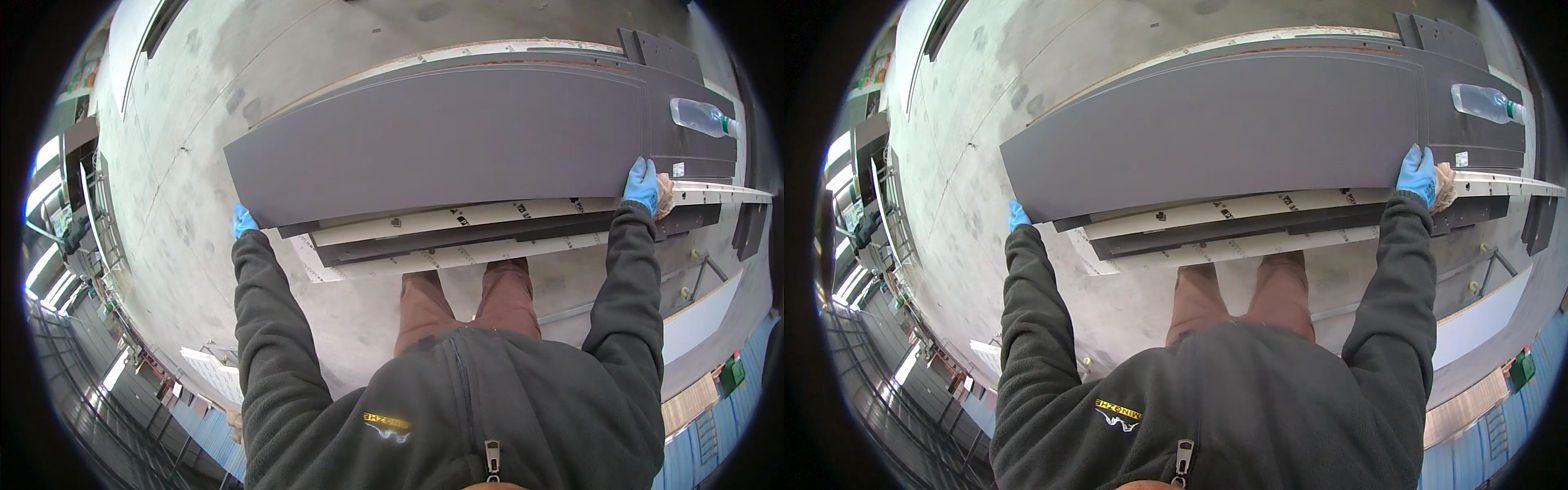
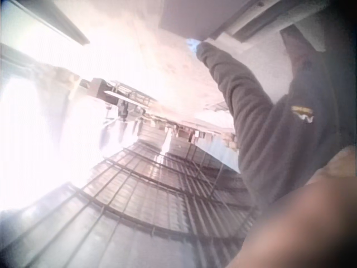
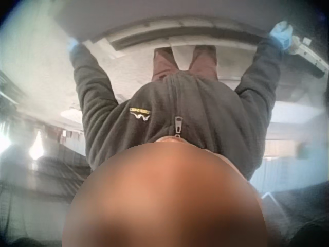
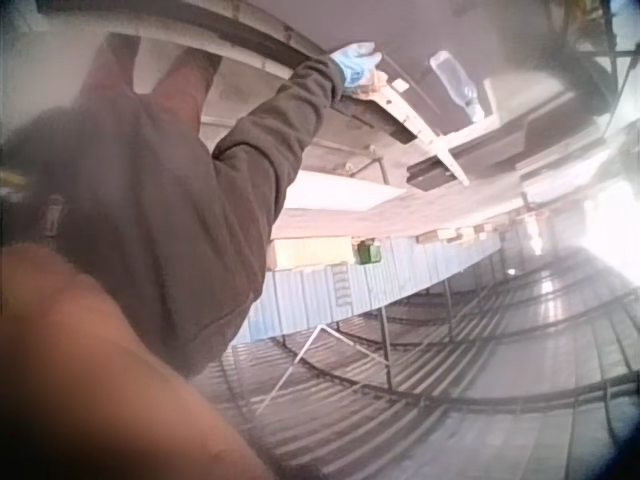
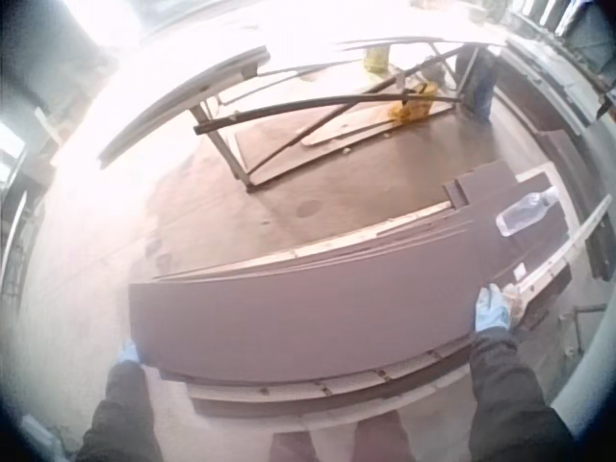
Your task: The person wipes the surface of large dark panels with a cloth, then flips each panel to wipe the other side. The person repeats this process for multiple panels, stacking them on a metal rack after cleaning.
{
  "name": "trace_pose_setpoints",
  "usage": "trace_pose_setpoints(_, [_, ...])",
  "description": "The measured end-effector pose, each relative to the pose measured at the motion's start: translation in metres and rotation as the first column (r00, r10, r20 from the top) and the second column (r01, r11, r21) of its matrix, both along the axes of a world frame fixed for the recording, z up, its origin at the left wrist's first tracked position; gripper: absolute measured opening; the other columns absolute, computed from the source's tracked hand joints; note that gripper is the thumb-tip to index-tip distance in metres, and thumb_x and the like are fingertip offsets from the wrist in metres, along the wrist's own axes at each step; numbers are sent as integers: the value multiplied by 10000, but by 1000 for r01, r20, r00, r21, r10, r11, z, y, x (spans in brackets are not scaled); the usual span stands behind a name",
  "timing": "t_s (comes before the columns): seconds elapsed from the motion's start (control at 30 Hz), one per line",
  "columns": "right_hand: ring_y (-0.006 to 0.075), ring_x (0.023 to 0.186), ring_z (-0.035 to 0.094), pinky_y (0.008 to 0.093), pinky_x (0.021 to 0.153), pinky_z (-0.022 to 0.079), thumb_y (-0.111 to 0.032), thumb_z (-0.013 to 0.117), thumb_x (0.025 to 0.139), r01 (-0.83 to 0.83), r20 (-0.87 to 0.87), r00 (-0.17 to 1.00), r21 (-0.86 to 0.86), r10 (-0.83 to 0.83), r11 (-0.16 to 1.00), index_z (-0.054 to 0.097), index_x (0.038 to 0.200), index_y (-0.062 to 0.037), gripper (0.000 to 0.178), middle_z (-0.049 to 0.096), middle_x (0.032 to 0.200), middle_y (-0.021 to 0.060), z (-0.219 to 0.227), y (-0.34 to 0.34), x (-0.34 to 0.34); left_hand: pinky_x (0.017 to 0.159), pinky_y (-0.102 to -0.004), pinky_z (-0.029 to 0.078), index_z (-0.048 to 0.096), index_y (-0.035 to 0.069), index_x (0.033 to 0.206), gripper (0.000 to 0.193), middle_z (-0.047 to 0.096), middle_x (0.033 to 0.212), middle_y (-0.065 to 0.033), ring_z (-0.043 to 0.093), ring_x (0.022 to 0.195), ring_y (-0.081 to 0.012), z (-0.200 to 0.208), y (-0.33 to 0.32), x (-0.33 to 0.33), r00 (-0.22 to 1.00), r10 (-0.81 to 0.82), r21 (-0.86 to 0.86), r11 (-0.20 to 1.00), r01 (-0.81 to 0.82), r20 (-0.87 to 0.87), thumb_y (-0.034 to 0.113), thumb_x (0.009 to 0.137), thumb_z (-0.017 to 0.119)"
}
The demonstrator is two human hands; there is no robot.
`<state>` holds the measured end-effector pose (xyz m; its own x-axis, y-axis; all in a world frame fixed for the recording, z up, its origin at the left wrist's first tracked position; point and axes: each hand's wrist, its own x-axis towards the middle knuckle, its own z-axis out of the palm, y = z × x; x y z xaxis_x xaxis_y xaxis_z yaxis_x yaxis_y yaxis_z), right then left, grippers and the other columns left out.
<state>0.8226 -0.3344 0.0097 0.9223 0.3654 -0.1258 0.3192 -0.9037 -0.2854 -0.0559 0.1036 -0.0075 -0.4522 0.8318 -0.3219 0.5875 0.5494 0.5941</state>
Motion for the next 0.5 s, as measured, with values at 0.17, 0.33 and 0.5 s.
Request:
trace_pose_setpoints(0.17, [453, 1313, 602, 464, 1109, 485, -674, 482, 1023, 176, 4, 984, -7, -176, 984, 498, 1498, 52, 868, 587, 1441, 333, -24, 18, -5, 974, -443, 536, 644, -63, 1362, 978, 743, 1182, -195, 700, 1066, -332, -6, 13, 5, 997, -56, -148, 988, 47, -57, 811, 969, 453])
trace_pose_setpoints(0.33, [428, 1152, 688, 433, 1033, 523, -718, 434, 1015, 347, -51, 938, 74, -344, 935, 698, 1280, 35, 840, 730, 1211, 267, -1, 25, 20, 937, -447, 541, 690, -66, 1293, 1077, 750, 1123, -220, 706, 1024, -345, 44, 21, 39, 931, -49, -166, 986, -12, -363, 903, 897, 440])
trace_pose_setpoints(0.5, [401, 981, 740, 454, 895, 559, -707, 397, 1032, 422, -63, 905, -5, -421, 907, 789, 1090, 15, 824, 782, 1044, 222, 65, 25, 9, 894, -426, 544, 686, -65, 1304, 1049, 754, 1129, -188, 701, 977, -307, 100, 16, 45, 997, 54, -52, 997, -57, -58, 873, 946, 381])
